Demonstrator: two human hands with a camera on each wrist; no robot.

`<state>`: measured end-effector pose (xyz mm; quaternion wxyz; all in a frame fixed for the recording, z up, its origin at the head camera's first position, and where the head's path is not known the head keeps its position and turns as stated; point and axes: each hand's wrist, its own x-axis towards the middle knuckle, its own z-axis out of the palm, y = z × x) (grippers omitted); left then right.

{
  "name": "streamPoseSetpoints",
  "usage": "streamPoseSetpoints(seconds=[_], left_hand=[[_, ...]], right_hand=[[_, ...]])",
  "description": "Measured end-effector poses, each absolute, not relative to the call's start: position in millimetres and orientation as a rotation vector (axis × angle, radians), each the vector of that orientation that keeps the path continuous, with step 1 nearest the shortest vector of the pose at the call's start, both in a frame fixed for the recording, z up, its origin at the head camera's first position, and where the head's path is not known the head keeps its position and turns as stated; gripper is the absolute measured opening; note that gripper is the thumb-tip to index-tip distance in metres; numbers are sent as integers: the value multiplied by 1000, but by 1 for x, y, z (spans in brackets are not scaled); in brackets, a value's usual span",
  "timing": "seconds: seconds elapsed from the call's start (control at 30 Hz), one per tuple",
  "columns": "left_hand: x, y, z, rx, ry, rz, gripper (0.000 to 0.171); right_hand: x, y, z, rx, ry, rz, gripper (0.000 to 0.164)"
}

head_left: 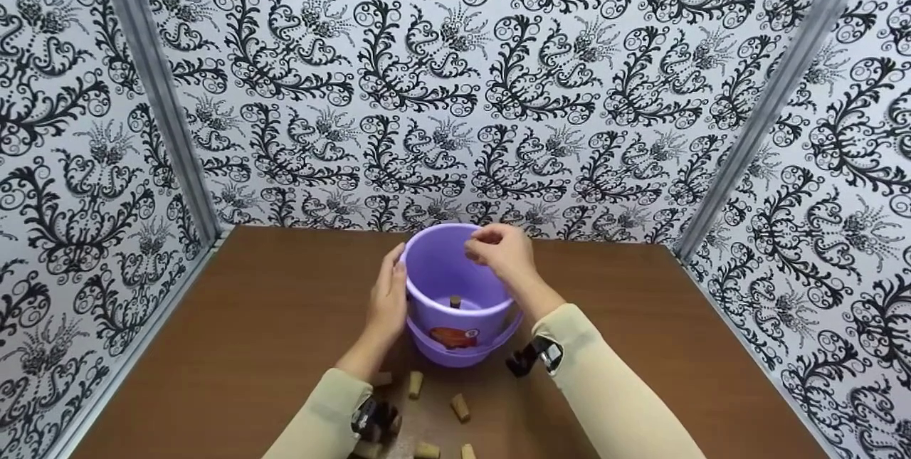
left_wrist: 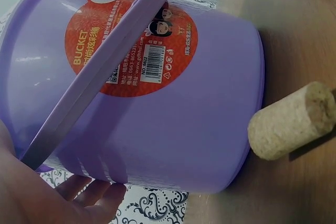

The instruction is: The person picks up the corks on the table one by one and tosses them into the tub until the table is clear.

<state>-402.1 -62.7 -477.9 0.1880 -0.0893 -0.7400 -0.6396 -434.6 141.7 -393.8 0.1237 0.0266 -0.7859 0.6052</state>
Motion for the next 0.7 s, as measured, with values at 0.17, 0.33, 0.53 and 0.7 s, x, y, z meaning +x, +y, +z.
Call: streamPoseSetpoints(seconds=[0.17, 0.33, 0.53, 0.7], left_hand=[[-402, -64, -478, -242, -2084, -1804, 46], [-401, -64, -475, -221, -2097, -1829, 46], [-400, -63, -474, -204, -2116, -1827, 47], [-400, -62, -476, -194, -2123, -1818, 47]], right_hand=[[-433, 140, -391, 73, -2308, 1781, 17], [-434, 141, -390, 42, -2340, 1735, 20], [-434, 144, -389, 50, -2300, 1676, 20], [-434, 147, -389, 67, -2215, 1718, 17]])
